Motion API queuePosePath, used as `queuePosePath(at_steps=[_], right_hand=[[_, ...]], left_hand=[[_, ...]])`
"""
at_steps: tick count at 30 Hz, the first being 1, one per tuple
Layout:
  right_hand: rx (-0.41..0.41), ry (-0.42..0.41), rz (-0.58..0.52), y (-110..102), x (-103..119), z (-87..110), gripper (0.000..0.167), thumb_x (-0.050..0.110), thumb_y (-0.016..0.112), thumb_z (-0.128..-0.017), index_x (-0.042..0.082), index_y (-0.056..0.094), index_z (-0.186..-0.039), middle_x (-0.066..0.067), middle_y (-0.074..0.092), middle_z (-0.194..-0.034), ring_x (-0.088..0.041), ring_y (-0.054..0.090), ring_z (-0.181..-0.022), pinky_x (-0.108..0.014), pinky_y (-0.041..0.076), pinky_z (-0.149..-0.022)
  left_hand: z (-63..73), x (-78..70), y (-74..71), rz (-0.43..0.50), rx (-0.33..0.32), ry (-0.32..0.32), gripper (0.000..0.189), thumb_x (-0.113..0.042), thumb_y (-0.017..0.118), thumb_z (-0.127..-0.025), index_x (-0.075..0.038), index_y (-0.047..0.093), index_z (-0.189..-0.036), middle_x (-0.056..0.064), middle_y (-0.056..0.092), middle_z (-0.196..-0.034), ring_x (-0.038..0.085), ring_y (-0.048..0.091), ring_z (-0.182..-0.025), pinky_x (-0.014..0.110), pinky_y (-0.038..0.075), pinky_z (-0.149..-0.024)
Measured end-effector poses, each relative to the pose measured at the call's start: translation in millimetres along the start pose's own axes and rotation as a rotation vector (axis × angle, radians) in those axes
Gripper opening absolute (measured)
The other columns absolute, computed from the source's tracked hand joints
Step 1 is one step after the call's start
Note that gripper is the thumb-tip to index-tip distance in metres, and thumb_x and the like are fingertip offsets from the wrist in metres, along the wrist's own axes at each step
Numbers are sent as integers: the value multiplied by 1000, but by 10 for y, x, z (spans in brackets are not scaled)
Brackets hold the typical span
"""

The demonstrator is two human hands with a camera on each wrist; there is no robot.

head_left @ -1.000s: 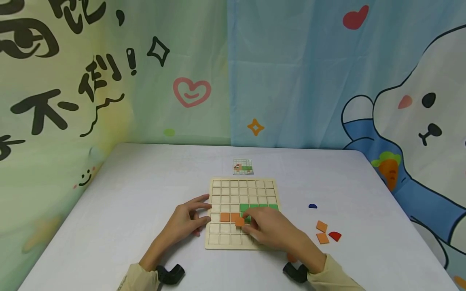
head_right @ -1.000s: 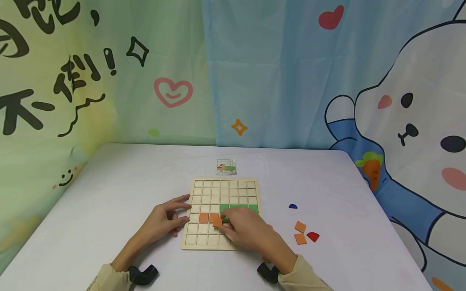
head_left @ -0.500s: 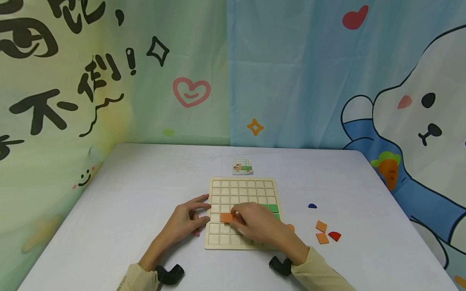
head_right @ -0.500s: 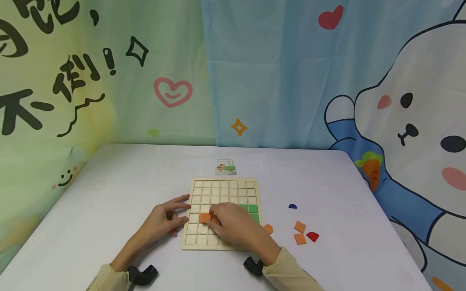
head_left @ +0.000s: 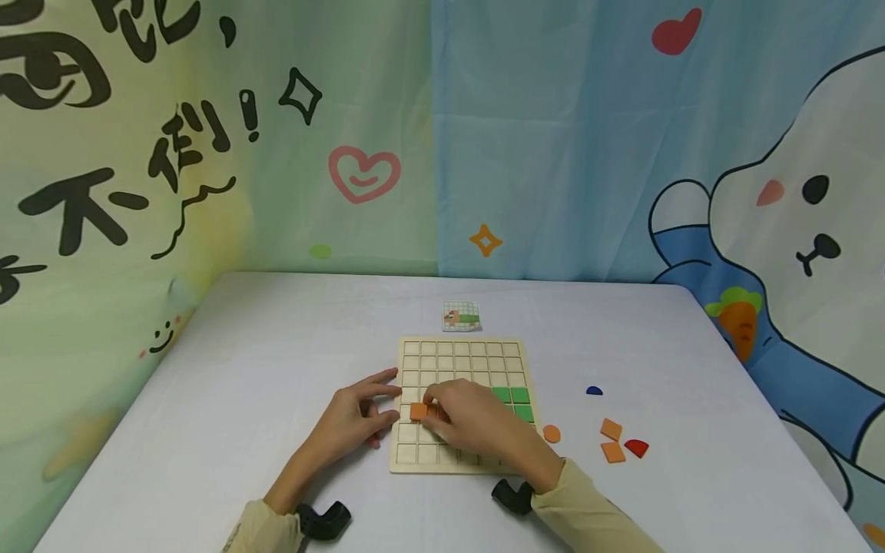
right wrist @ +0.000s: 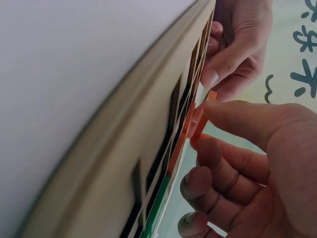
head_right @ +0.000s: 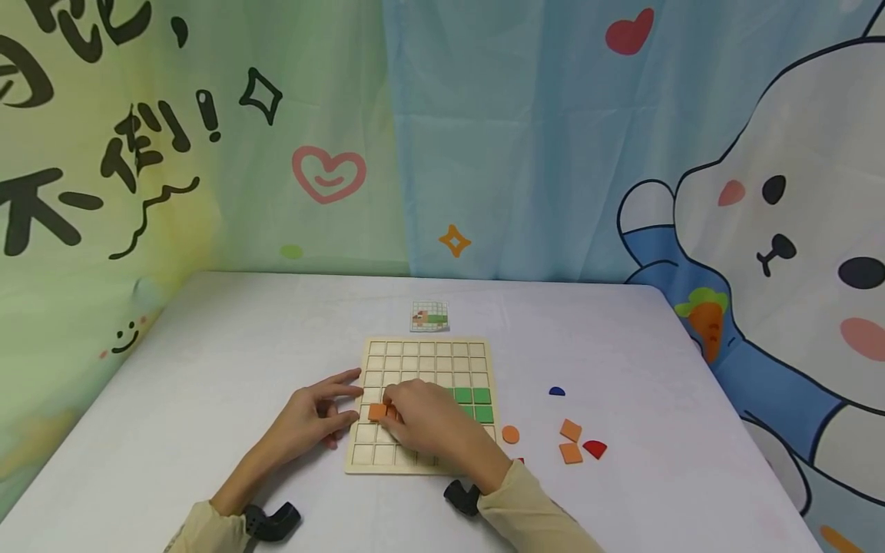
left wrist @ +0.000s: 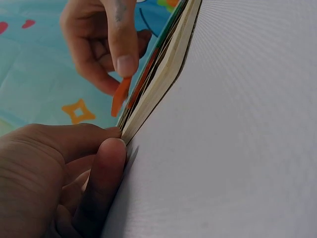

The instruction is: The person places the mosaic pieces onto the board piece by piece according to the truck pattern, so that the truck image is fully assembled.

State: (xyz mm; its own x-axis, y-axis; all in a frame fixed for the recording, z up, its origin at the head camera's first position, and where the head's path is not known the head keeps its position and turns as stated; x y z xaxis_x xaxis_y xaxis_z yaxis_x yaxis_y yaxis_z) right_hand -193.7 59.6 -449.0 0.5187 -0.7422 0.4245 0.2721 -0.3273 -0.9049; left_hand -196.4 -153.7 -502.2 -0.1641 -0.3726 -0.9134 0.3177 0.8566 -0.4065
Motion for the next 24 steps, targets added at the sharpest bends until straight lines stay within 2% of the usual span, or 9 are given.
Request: queuePosePath(at_steps=[10,17,24], right_hand=[[-4,-4,21,57,47,-100,25,28,73,-101,7,75,-114,6,63,-81,-5,47,-64,-19,39,-55],[-9,-33,28,48,70,-121,25,24,75,-99,4,75,-113,5,61,-78,-5,46,-63,-19,38,-54],[8,-20,51,47,92,-135,24,23,75,-99,5,75,-115,3,67,-84,-7,50,-68,-20,43,-60]], left_hand=[[-7,-16,3,-23,1,-8,41,-5,78,-93,0,71,-133,13,49,-165,11,63,-51,25,57,-48],[-7,-31,1,-46,-5,-2,40,-5,78,-94,0,71,-132,12,50,-164,10,62,-51,24,56,-49],[2,-26,-2,-39,-4,0,40,-5,77,-94,0,71,-132,12,50,-164,10,63,-51,23,55,-51]])
Point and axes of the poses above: each hand's wrist, its own z-axis away from the middle knuckle, its own y-axis out of the palm, x = y × z, the point moved 3 cm from there along -z, towards the middle knuckle
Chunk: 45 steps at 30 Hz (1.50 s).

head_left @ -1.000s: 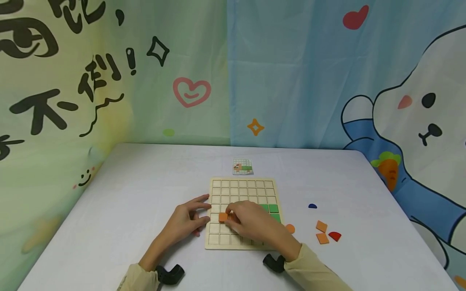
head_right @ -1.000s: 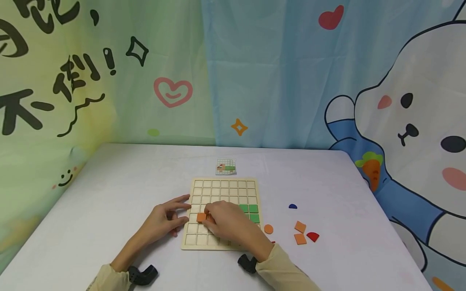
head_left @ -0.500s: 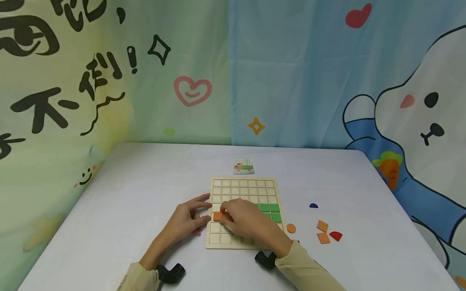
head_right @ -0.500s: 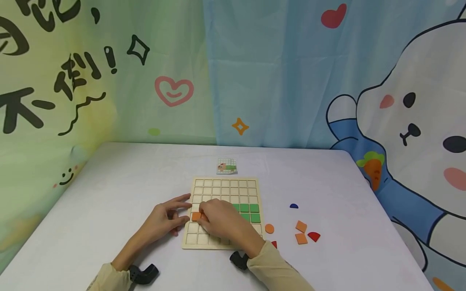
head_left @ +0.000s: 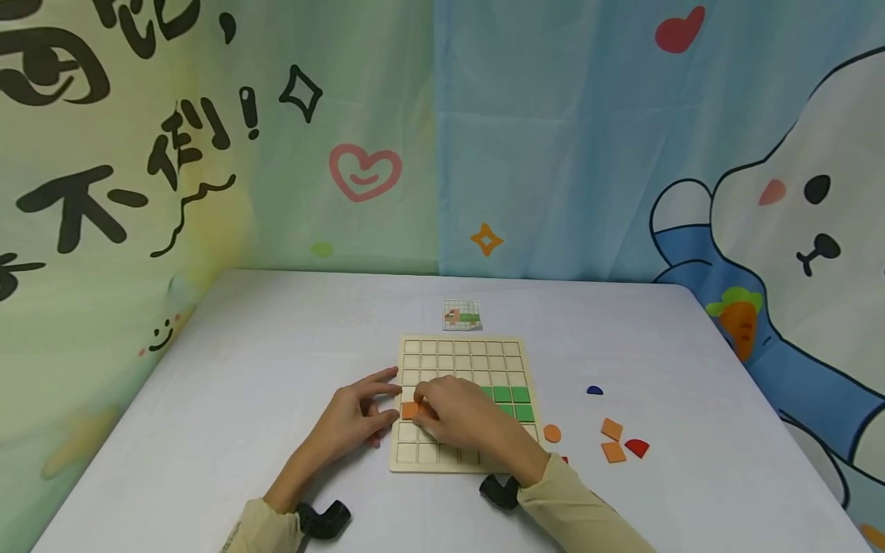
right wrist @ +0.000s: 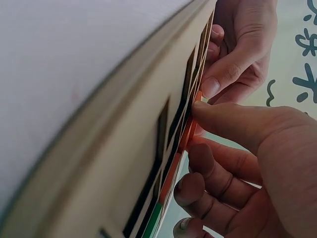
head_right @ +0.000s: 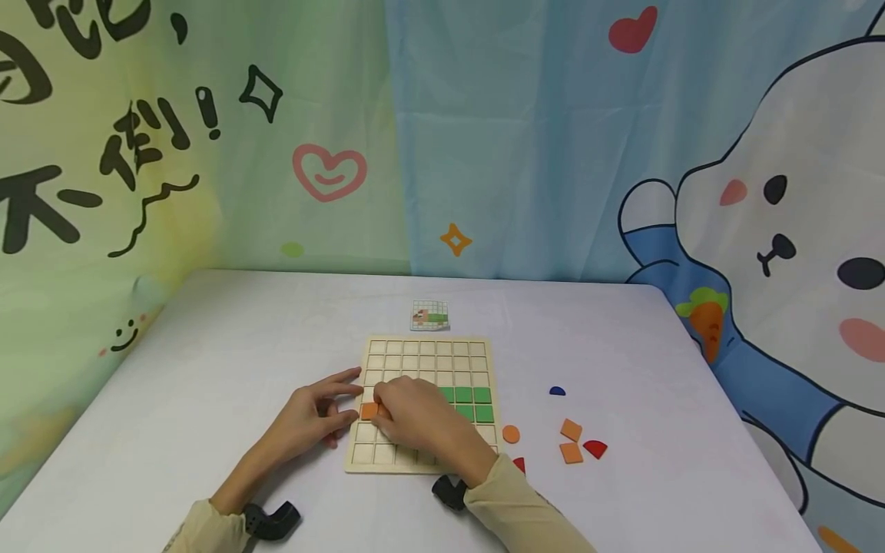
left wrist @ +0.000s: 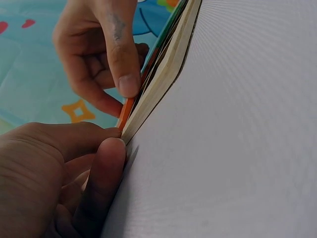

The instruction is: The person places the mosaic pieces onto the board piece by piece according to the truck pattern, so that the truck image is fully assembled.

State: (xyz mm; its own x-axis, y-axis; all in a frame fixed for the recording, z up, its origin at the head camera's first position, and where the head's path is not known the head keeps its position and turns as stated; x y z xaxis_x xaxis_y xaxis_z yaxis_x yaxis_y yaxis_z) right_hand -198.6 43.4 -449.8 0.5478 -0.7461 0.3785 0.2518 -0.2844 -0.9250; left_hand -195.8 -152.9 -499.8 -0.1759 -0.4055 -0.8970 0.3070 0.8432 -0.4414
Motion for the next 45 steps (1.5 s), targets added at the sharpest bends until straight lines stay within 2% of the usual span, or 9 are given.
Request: queuePosePath(at_steps=[8,17,24,30,35,41,45], right_hand=[[3,-7,27,1,25,-11,26,27,75,-99,6,74,-114,4,66,-83,-6,52,-70,-20,45,-61],[1,-16,14,25,6,-26,21,23,74,-99,7,74,-112,7,60,-76,-6,49,-66,-20,42,-57],[-22,-12,41,-36,23,22,21,22,71,-100,7,74,-114,3,68,-83,-8,51,-69,-23,45,-62],[-46,-14,21,-150,-39,222,20,20,71,-101,5,75,-114,5,62,-75,-6,49,-66,-21,44,-60],[-59,23,12,-219,-208,432,20,24,73,-101,9,76,-114,8,64,-77,-4,49,-65,-21,44,-60],[-87,98,9,-302,-460,724,27,26,76,-99,11,73,-122,12,51,-69,-3,43,-64,-21,39,-58],[-96,182,-26,-380,-614,922,30,27,77,-98,12,72,-123,12,51,-69,-2,43,-64,-21,38,-57]], left_hand=[[1,1,-1,7,3,1,40,-4,77,-93,0,71,-132,13,50,-164,11,63,-51,23,56,-51],[-1,9,-1,6,5,7,40,-4,78,-93,1,71,-132,14,51,-164,10,63,-51,23,56,-51],[-2,20,-2,20,9,6,40,-4,77,-93,1,71,-133,15,50,-164,10,63,-51,24,57,-50],[-8,25,7,23,8,-5,41,-4,78,-93,1,71,-133,15,49,-165,11,63,-51,26,57,-49],[-6,15,15,22,2,-9,42,-3,78,-93,1,70,-134,15,48,-165,11,62,-51,27,58,-48],[-8,28,16,24,5,-4,42,-4,78,-93,1,70,-134,15,48,-166,11,62,-52,27,58,-48],[-1,35,5,24,5,-5,42,-6,78,-94,1,70,-134,14,48,-165,11,63,-51,26,57,-49]])
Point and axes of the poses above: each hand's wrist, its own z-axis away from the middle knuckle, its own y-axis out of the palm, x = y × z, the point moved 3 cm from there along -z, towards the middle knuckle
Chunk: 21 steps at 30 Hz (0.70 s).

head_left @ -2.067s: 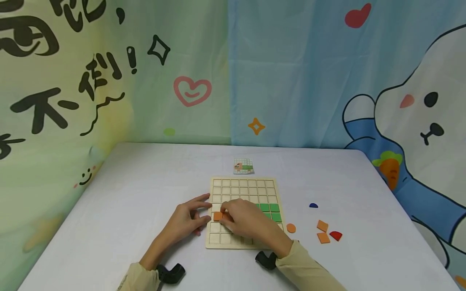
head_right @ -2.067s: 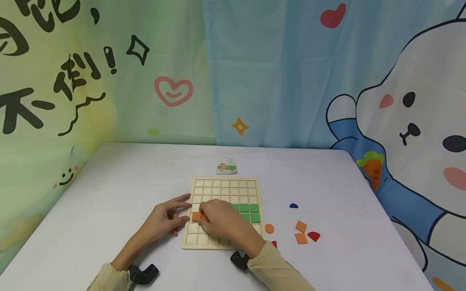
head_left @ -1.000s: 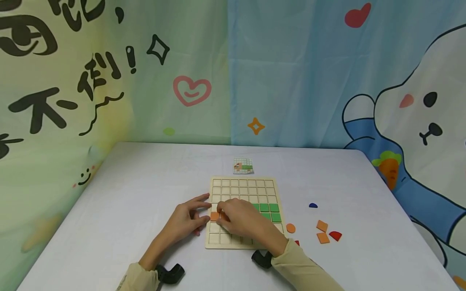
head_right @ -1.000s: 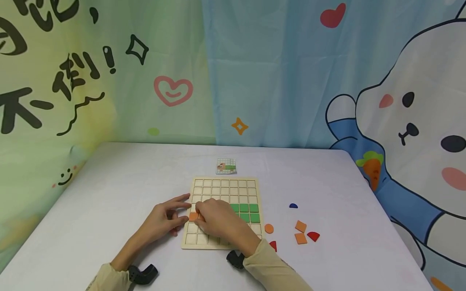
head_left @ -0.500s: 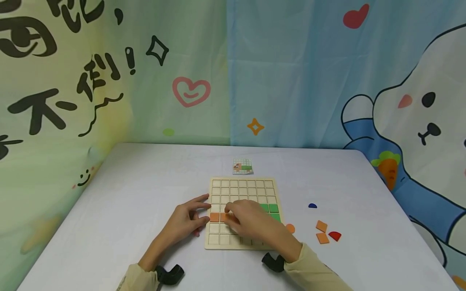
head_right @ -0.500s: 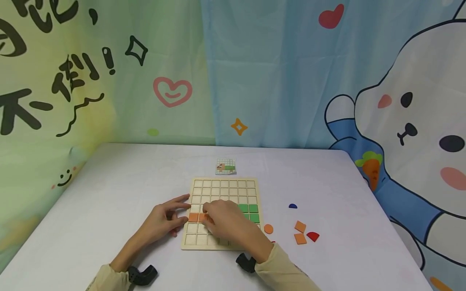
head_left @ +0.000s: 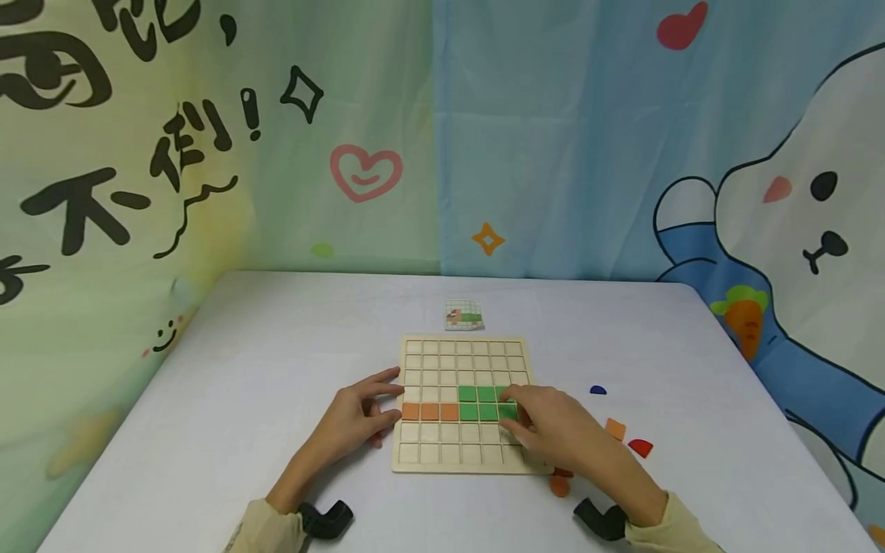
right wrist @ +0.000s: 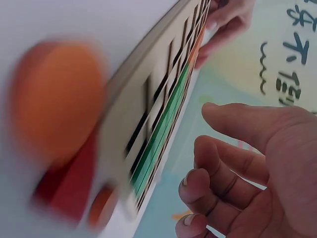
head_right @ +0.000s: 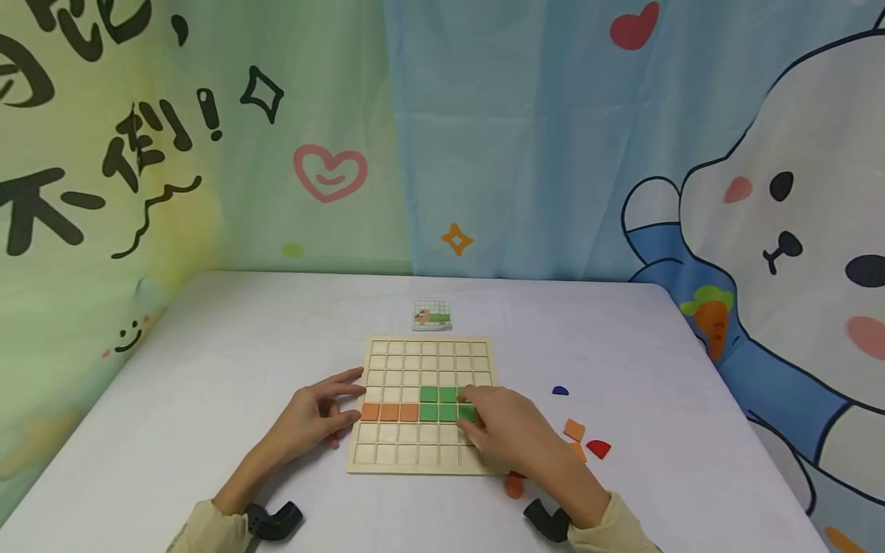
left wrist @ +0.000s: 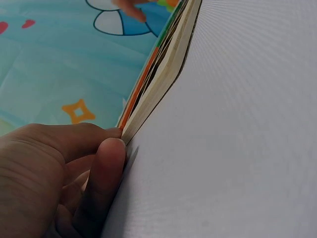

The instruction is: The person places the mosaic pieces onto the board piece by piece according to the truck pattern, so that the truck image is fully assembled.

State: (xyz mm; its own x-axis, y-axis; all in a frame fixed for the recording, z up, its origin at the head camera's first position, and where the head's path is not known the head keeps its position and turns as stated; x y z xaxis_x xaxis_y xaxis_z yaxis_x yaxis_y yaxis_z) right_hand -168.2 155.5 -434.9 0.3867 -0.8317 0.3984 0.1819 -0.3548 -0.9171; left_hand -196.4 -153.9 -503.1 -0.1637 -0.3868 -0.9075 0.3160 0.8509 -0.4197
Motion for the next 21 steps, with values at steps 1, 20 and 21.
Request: queuePosePath(at_steps=[1,20,21], right_hand=[[-2,20,-5,-25,-52,40,30,27,78,-97,12,72,-123,12,51,-69,-2,43,-63,-20,37,-57],[11,328,34,-224,-920,681,38,27,79,-96,6,70,-126,6,56,-71,-12,50,-69,-20,45,-59],[9,335,35,-231,-956,704,37,28,78,-97,6,70,-126,6,57,-71,-12,50,-69,-20,45,-59]], left_hand=[[0,-2,-1,2,0,-1,42,-6,78,-94,0,70,-134,14,48,-166,11,63,-51,26,57,-49],[-3,-11,0,12,4,-6,41,-4,77,-94,1,70,-134,15,47,-166,12,63,-51,27,58,-49],[-3,-11,-2,13,4,-6,41,-4,77,-94,1,70,-134,15,47,-166,12,63,-51,27,58,-49]])
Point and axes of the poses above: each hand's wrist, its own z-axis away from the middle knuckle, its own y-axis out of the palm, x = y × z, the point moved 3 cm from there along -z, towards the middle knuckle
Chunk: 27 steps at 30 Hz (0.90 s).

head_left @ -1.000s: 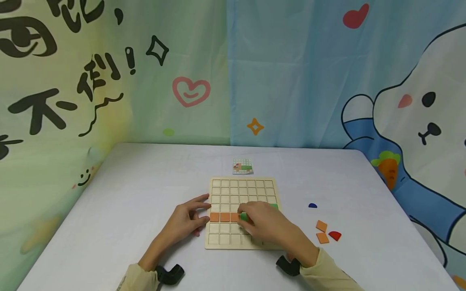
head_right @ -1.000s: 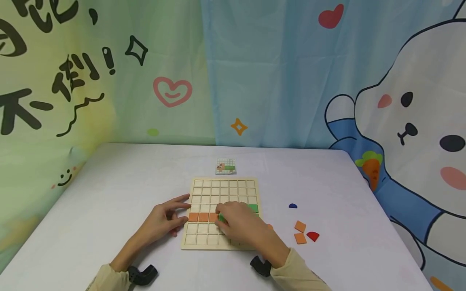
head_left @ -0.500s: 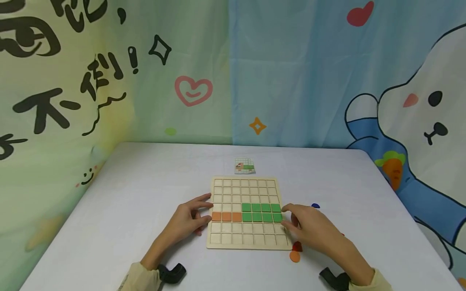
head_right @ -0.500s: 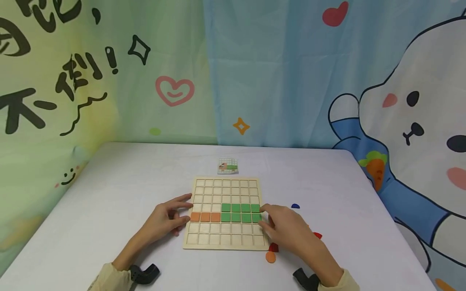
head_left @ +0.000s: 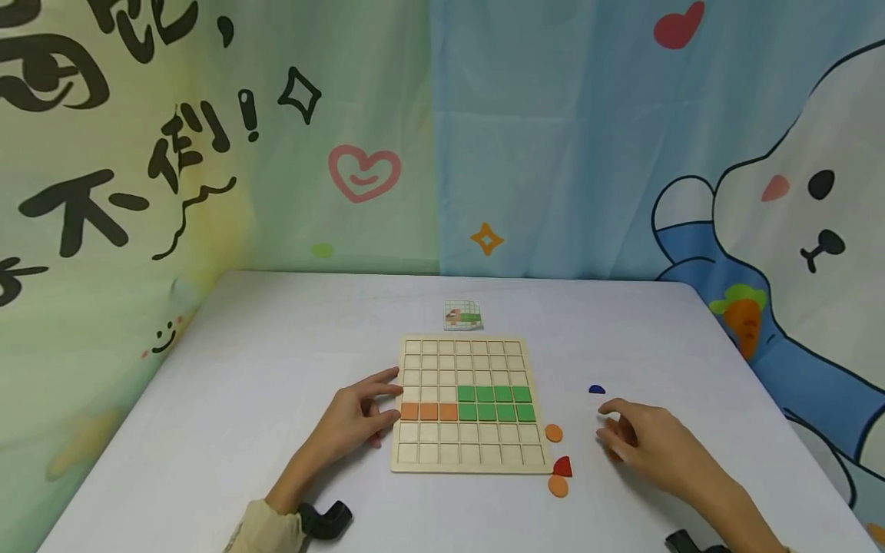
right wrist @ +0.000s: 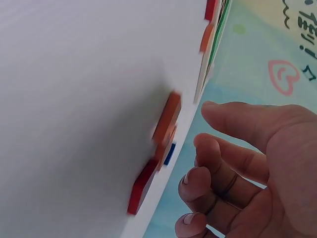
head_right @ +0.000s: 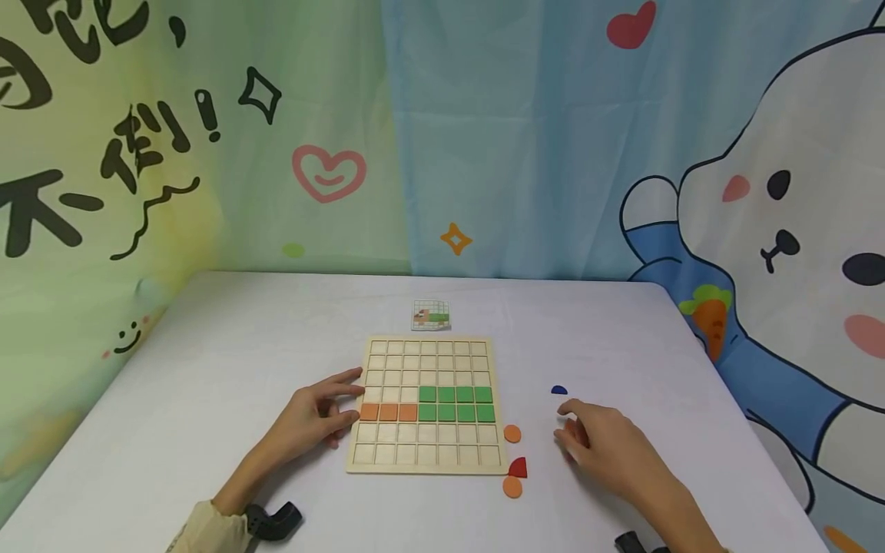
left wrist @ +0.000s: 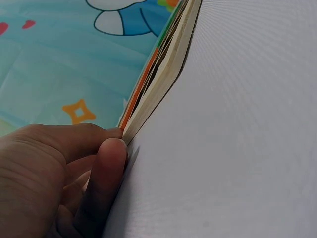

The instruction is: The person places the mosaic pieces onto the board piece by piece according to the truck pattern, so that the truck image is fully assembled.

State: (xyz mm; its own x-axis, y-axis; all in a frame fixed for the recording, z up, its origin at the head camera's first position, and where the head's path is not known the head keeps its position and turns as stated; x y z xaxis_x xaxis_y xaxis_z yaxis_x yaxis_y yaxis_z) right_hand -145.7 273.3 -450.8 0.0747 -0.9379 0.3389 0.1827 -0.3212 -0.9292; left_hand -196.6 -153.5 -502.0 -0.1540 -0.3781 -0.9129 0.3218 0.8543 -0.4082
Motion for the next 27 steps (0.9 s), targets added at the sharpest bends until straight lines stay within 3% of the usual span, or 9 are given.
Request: queuePosePath(at_steps=[10,27], right_hand=[[33,36,19,-25,-280,68,36,23,75,-98,3,69,-126,3,56,-73,-14,49,-70,-22,41,-58],[50,28,14,17,-361,66,34,18,77,-96,4,69,-126,4,57,-73,-14,50,-69,-21,42,-57]], left_hand=[[-1,-2,6,-9,-5,-9,41,-5,78,-94,0,71,-134,14,48,-166,11,63,-52,27,58,-48],[5,-14,3,-10,-4,-9,41,-4,77,-94,1,70,-134,14,48,-166,12,62,-51,27,58,-48]])
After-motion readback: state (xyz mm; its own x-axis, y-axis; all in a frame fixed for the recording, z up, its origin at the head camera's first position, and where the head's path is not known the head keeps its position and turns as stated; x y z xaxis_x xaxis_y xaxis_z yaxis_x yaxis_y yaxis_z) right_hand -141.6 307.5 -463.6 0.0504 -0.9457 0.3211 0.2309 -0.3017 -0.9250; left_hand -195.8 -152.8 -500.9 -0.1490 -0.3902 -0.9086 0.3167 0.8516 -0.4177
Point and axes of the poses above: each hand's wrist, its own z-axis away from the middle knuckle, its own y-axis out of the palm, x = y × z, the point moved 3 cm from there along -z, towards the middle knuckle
